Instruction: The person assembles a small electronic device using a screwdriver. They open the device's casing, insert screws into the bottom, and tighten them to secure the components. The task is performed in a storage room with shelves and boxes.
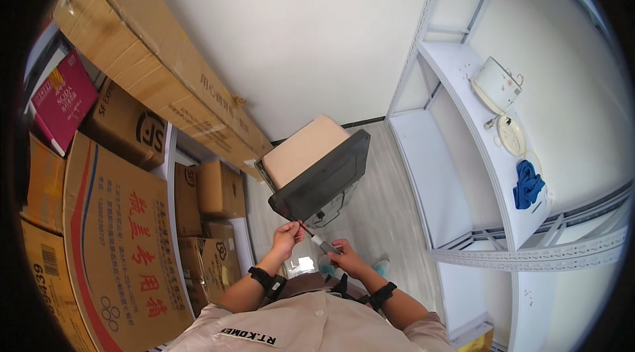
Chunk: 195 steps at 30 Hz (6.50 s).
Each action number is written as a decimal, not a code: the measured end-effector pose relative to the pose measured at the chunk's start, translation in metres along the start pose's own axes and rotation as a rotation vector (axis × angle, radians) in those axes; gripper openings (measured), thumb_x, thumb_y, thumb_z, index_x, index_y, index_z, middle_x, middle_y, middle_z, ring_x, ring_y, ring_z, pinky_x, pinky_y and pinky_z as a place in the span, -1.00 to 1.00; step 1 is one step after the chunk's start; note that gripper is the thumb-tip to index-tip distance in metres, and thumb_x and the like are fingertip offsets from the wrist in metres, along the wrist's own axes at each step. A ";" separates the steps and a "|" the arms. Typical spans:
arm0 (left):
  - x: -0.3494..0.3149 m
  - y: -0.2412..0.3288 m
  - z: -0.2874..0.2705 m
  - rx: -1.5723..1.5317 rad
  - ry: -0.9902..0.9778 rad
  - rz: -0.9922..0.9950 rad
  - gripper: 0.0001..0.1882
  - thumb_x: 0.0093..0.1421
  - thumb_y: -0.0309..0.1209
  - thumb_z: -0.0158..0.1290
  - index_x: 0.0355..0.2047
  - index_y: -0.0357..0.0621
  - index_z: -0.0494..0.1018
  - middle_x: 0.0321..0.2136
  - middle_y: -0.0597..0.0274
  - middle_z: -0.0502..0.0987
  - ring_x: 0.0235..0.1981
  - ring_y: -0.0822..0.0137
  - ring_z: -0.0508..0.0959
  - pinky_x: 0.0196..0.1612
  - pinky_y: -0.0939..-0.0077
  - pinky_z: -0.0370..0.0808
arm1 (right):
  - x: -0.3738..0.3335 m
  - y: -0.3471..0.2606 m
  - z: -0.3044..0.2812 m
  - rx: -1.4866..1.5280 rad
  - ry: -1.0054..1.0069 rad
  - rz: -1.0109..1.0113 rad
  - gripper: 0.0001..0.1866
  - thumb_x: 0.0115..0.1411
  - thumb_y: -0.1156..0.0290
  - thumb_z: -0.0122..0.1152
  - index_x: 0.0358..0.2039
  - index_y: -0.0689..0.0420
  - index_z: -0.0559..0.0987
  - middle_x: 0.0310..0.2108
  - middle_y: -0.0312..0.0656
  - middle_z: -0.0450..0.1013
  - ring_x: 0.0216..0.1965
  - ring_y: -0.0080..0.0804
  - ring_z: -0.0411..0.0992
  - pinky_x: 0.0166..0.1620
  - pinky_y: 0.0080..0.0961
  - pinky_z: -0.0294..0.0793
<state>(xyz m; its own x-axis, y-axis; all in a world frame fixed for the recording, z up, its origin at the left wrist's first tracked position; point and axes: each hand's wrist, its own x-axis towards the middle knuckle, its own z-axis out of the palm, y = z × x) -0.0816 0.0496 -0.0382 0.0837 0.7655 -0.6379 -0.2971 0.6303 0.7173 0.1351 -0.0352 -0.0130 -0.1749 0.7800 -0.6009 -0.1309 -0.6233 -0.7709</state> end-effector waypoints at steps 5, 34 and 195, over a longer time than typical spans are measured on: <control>0.005 -0.002 -0.004 0.014 0.044 -0.015 -0.82 0.29 -0.28 0.00 -0.21 -0.06 0.48 -0.34 0.38 0.57 -0.45 0.53 0.51 -0.42 0.62 0.47 | -0.005 -0.019 -0.002 0.135 -0.050 0.166 -0.66 0.36 0.15 -0.14 0.01 0.09 0.29 -0.38 -0.10 0.51 -0.53 -0.43 0.42 -0.47 -0.49 0.40; 0.004 0.010 0.013 -0.480 0.004 -0.211 -0.74 0.32 -0.15 -0.14 -0.14 0.07 0.45 -0.34 0.48 0.52 -0.43 0.38 0.48 -0.37 0.45 0.40 | -0.015 0.015 -0.022 -0.202 -0.042 -0.104 -0.67 0.26 0.29 0.09 -0.02 0.05 0.30 -0.38 -0.23 0.49 -0.54 -0.62 0.25 -0.48 -0.59 0.29; -0.345 -0.539 0.885 0.743 -0.993 0.398 -0.65 0.26 -0.16 0.04 -0.56 -0.12 0.36 -0.76 0.33 0.33 -0.74 0.42 0.30 -0.65 0.47 0.26 | -0.744 0.253 -0.486 1.174 1.561 -0.946 -0.81 0.12 0.30 0.13 -0.38 0.17 0.49 -0.53 -0.30 0.33 -0.57 -0.58 0.19 -0.51 -0.63 0.14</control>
<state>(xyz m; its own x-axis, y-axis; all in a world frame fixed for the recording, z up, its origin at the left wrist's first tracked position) 0.8916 -0.4396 0.0429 0.8705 0.4824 -0.0978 0.1034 0.0152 0.9945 0.7068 -0.7455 0.1365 0.9256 -0.1836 -0.3311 -0.1591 0.6049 -0.7802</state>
